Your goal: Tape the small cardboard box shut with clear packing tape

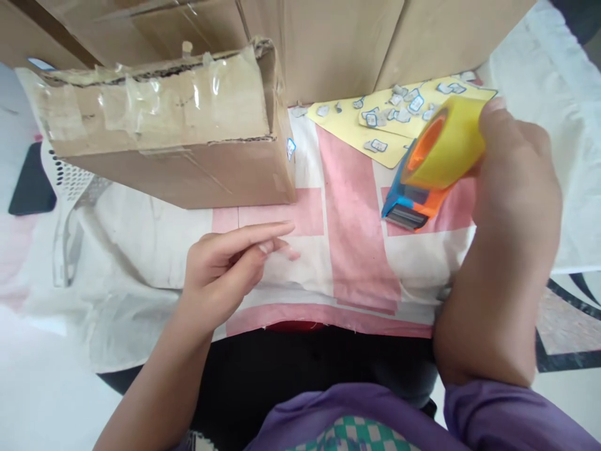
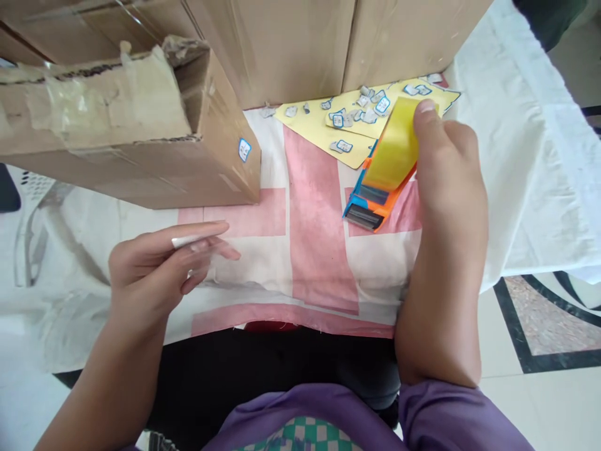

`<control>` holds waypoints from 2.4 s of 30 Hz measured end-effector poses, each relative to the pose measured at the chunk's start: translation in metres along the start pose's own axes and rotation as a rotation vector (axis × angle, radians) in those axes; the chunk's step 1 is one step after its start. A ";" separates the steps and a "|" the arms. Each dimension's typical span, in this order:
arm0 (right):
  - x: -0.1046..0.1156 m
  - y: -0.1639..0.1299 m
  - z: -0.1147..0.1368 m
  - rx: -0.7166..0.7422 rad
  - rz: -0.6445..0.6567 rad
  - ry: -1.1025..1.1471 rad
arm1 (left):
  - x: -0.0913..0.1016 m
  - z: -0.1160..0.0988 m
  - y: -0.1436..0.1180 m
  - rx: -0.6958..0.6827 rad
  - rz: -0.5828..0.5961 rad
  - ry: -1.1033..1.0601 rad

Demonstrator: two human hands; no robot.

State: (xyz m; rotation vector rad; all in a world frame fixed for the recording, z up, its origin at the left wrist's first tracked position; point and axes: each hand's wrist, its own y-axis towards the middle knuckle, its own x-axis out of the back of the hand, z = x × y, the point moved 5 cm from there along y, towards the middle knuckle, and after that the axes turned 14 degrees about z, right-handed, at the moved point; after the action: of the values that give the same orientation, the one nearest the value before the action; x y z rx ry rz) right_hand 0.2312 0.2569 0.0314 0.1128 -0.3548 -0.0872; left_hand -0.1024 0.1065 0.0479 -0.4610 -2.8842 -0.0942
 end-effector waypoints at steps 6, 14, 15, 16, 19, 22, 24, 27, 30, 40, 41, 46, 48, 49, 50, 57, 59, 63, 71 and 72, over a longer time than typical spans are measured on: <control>-0.026 -0.054 0.086 0.349 -0.245 -0.552 | 0.005 -0.009 -0.010 -0.155 0.022 -0.115; -0.131 -0.118 0.126 0.553 0.593 0.142 | 0.006 -0.024 -0.016 -0.107 0.160 -0.160; -0.137 -0.120 0.121 0.472 0.601 0.198 | 0.005 -0.027 -0.016 -0.110 0.185 -0.114; -0.141 -0.120 0.116 0.399 0.594 0.260 | 0.003 -0.029 -0.016 -0.114 0.201 -0.060; -0.148 -0.117 0.104 0.269 0.578 0.414 | 0.000 -0.033 -0.016 -0.150 0.223 0.083; -0.146 -0.109 0.099 0.233 0.554 0.488 | -0.001 -0.033 -0.014 -0.191 0.245 0.150; -0.143 -0.105 0.098 0.236 0.542 0.523 | 0.000 -0.032 -0.012 -0.214 0.235 0.180; -0.141 -0.101 0.095 0.212 0.548 0.557 | 0.001 -0.029 -0.009 -0.236 0.203 0.227; -0.143 -0.100 0.090 0.178 0.566 0.555 | -0.001 -0.025 -0.006 -0.224 0.210 0.253; -0.134 -0.102 0.091 0.227 0.557 0.554 | -0.005 -0.020 -0.007 -0.263 0.210 0.362; -0.133 -0.102 0.092 0.245 0.548 0.557 | -0.005 -0.020 -0.007 -0.276 0.213 0.359; -0.135 -0.103 0.093 0.194 0.519 0.479 | -0.003 -0.020 -0.009 -0.276 0.228 0.377; -0.135 -0.104 0.093 0.171 0.515 0.451 | -0.003 -0.022 -0.009 -0.287 0.230 0.380; -0.135 -0.104 0.093 0.167 0.514 0.442 | -0.003 -0.023 -0.009 -0.293 0.231 0.384; -0.135 -0.103 0.092 0.164 0.516 0.440 | -0.003 -0.024 -0.009 -0.292 0.228 0.391; -0.129 -0.089 0.084 0.234 0.476 0.507 | -0.002 -0.009 -0.006 -0.071 0.193 0.373; -0.128 -0.084 0.083 0.212 0.505 0.523 | -0.002 -0.005 -0.006 -0.046 0.189 0.302; -0.126 -0.079 0.085 0.175 0.577 0.589 | 0.000 -0.006 -0.007 0.025 0.125 0.111; -0.123 -0.087 0.116 0.142 0.595 0.605 | 0.005 -0.004 -0.017 0.334 0.064 -0.253; -0.119 -0.088 0.122 0.157 0.579 0.587 | 0.008 -0.004 -0.018 0.321 0.059 -0.268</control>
State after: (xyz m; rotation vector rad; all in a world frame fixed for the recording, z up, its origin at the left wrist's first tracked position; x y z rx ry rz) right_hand 0.0718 0.1708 0.0934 0.1801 0.2029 0.5393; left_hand -0.1142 0.0911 0.0533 -0.5290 -3.0560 0.4677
